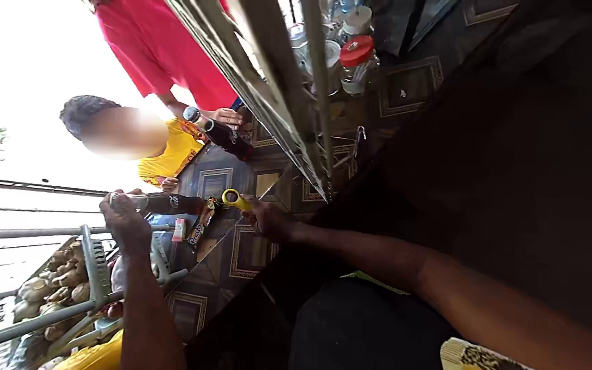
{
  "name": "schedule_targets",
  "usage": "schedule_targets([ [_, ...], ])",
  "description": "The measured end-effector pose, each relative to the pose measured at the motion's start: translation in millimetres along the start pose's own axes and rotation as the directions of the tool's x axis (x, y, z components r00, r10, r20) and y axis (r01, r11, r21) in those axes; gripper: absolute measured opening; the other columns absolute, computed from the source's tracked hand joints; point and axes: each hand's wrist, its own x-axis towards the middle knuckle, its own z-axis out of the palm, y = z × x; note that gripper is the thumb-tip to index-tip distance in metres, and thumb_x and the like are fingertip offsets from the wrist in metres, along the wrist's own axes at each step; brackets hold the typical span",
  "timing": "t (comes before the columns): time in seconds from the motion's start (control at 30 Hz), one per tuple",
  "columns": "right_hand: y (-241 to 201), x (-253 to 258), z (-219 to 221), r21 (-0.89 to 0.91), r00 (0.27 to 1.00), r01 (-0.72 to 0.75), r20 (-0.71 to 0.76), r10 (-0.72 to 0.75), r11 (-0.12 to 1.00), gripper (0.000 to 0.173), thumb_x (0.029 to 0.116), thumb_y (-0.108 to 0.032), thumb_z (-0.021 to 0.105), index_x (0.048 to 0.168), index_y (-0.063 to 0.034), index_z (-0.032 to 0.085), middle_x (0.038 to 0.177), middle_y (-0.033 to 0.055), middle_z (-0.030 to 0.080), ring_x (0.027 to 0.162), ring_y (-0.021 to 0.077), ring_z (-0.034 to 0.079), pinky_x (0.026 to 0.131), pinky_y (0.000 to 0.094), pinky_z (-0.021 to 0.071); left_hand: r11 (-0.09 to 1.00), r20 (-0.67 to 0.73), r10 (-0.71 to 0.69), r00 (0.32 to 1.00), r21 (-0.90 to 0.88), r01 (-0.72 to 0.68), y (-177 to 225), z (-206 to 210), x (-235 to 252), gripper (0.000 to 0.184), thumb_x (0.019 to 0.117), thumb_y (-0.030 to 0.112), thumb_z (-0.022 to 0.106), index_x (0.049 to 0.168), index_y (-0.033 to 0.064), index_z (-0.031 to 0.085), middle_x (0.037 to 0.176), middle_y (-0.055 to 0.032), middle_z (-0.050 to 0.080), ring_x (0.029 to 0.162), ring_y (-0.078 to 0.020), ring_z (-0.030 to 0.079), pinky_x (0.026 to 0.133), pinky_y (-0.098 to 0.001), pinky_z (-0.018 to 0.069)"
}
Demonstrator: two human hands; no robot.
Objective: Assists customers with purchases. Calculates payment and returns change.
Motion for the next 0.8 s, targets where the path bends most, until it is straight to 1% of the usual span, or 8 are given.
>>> schedule_targets([
  [0.23,-1.2,-1.6,-2.7,-0.033,1.000,-0.004,0.015,0.005,0.999,0.046,0.1093,-0.021,0.046,0.144,0.0088,0.049,0.114,0.0242,0.071,0.102,0.0335,0.072,0.095,0.0437,0.0557,0.954,-0.331,-0.034,0.943,-0.292,-0.068,4.2,-5.1,2.7,0.045,0.1073,0.021,0.032,0.142,-0.0058,0.042,0.138,-0.0187,0.058,0.120,-0.0188,0.061,0.099,-0.0382,0.0509],
  [0.33,-6.8,3.5,-5.2,-0.009,0.990,0.015,-0.137,-0.016,1.000,0.042,0.1072,-0.020,0.049,0.136,0.0098,0.056,0.101,0.0211,0.073,0.088,0.0290,0.072,0.085,0.0426,0.0583,0.830,-0.479,-0.109,0.871,-0.526,-0.185,43.3,-15.8,-9.3,0.033,0.1032,0.007,0.031,0.135,0.0038,0.040,0.113,-0.0053,0.062,0.089,-0.0137,0.066,0.075,-0.0335,0.0566],
  [0.47,-41.2,22.2,-32.3,-0.184,0.942,0.048,-0.318,-0.106,0.982,0.040,0.1057,-0.016,0.053,0.137,0.0081,0.055,0.104,0.0230,0.072,0.082,0.0318,0.073,0.076,0.0475,0.0601,0.554,-0.126,-0.273,0.954,-0.831,0.049,91.3,11.3,-46.4,0.031,0.1005,0.000,0.034,0.127,0.0134,0.045,0.098,0.0043,0.062,0.075,-0.0051,0.064,0.067,-0.0218,0.0562],
  [0.57,-62.0,53.2,-53.6,-0.250,0.905,0.022,-0.406,-0.125,0.968,0.040,0.1089,-0.019,0.049,0.142,0.0039,0.052,0.112,0.0229,0.069,0.086,0.0329,0.071,0.076,0.0508,0.0594,0.300,0.244,-0.329,0.912,-0.889,0.346,105.6,42.0,-38.2,0.019,0.1058,0.015,0.034,0.103,0.0168,0.053,0.087,0.0044,0.060,0.066,-0.0036,0.059,0.061,-0.0176,0.0520],
  [0.63,-71.9,72.1,-60.8,-0.296,0.880,0.015,-0.450,-0.153,0.955,0.041,0.1094,-0.019,0.048,0.144,0.0038,0.051,0.116,0.0251,0.068,0.092,0.0367,0.071,0.079,0.0530,0.0587,0.548,0.197,-0.186,0.963,-0.793,0.267,105.2,67.7,-23.9,0.019,0.1096,0.020,0.039,0.102,0.0132,0.055,0.074,0.0060,0.056,0.058,-0.0017,0.054,0.055,-0.0163,0.0488],
  [0.7,-80.7,86.7,-63.5,-0.334,0.869,-0.013,-0.470,-0.154,0.943,0.044,0.1102,-0.021,0.047,0.148,0.0022,0.049,0.118,0.0265,0.068,0.095,0.0403,0.071,0.080,0.0551,0.0577,0.885,0.078,0.114,0.990,-0.462,-0.065,97.5,89.5,-3.7,0.028,0.1086,0.015,0.042,0.122,-0.0032,0.058,0.087,-0.0074,0.061,0.072,-0.0123,0.060,0.069,-0.0289,0.0528],
  [0.73,-82.0,93.5,-62.8,-0.352,0.865,-0.023,-0.477,-0.158,0.936,0.044,0.1103,-0.021,0.047,0.148,0.0014,0.050,0.117,0.0261,0.069,0.094,0.0405,0.071,0.078,0.0553,0.0579,0.939,0.109,0.254,0.961,-0.267,-0.218,92.6,96.4,6.3,0.032,0.1067,0.015,0.048,0.129,-0.0059,0.057,0.099,-0.0166,0.068,0.085,-0.0212,0.067,0.081,-0.0382,0.0567],
  [0.8,-82.4,104.1,-61.3,-0.402,0.868,-0.030,-0.465,-0.176,0.915,0.043,0.1103,-0.022,0.047,0.147,0.0003,0.051,0.114,0.0261,0.069,0.092,0.0414,0.071,0.076,0.0562,0.0585,0.915,0.186,0.401,0.897,-0.045,-0.400,85.4,110.2,22.3,0.045,0.0997,0.017,0.061,0.138,-0.0052,0.053,0.098,-0.0204,0.069,0.087,-0.0315,0.069,0.082,-0.0504,0.0569],
])
